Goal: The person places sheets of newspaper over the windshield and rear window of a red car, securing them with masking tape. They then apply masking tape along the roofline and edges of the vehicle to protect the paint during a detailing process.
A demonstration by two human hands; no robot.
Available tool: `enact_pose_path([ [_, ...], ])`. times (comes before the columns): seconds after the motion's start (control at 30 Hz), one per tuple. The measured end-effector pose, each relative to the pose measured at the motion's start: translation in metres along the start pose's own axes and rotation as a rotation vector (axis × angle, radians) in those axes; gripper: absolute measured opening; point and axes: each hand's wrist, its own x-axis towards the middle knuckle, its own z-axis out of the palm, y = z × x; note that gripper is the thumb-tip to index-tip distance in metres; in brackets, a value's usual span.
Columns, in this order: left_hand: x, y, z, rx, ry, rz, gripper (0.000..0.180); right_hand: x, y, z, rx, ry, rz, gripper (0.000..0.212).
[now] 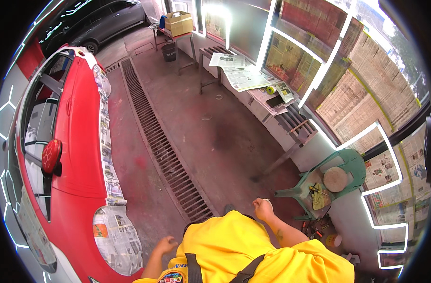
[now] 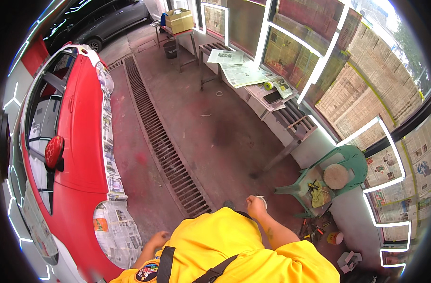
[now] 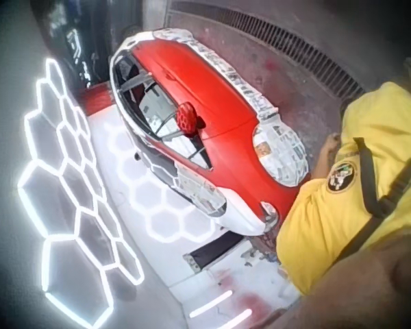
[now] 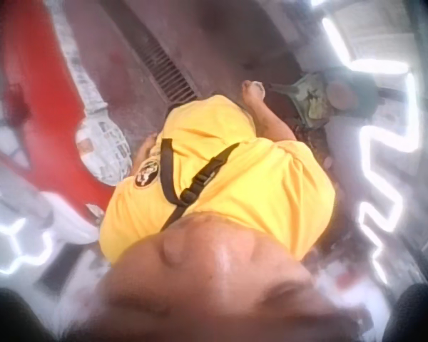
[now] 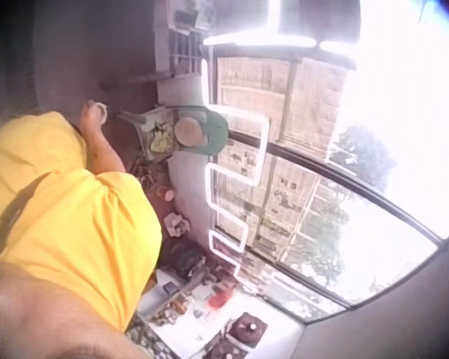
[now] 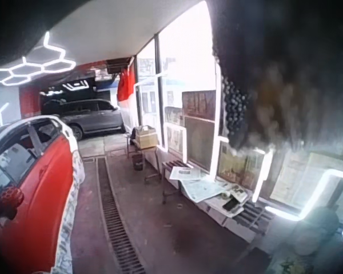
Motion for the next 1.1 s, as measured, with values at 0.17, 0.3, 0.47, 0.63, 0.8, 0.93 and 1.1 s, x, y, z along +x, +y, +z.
enact_pose_path([
  [0.17,0.065,-0.045,0.038,-0.765,-0.124,-0.442,0.040,0.150,-0.110,-0.080,-0.228,0.012,0.013,0.042],
  [0.3,0.151,-0.002,0.003,-0.825,-0.036,-0.570,0.028,0.303,-0.163,-0.115,-0.252,0.152,-0.075,0.047],
  [0.47,0.323,0.097,-0.140,-0.727,0.193,-0.494,0.019,0.488,-0.196,-0.149,-0.353,0.313,-0.063,0.046],
  [0.63,0.419,0.305,-0.299,-0.744,0.412,-0.152,0.033,0.612,-0.239,-0.191,-0.636,0.279,-0.119,0.055],
  [0.8,0.480,0.466,-0.353,-0.746,0.331,0.103,0.035,0.705,-0.210,-0.204,-0.847,0.424,-0.471,0.053],
  [0.93,0.512,0.567,-0.343,-0.954,0.162,0.098,0.034,0.747,-0.196,-0.233,-0.773,0.248,-0.492,0.030],
  [1.1,0.550,0.718,-0.335,-1.095,-0.154,0.054,0.038,0.742,-0.227,-0.320,-0.298,0.351,-0.317,0.025],
])
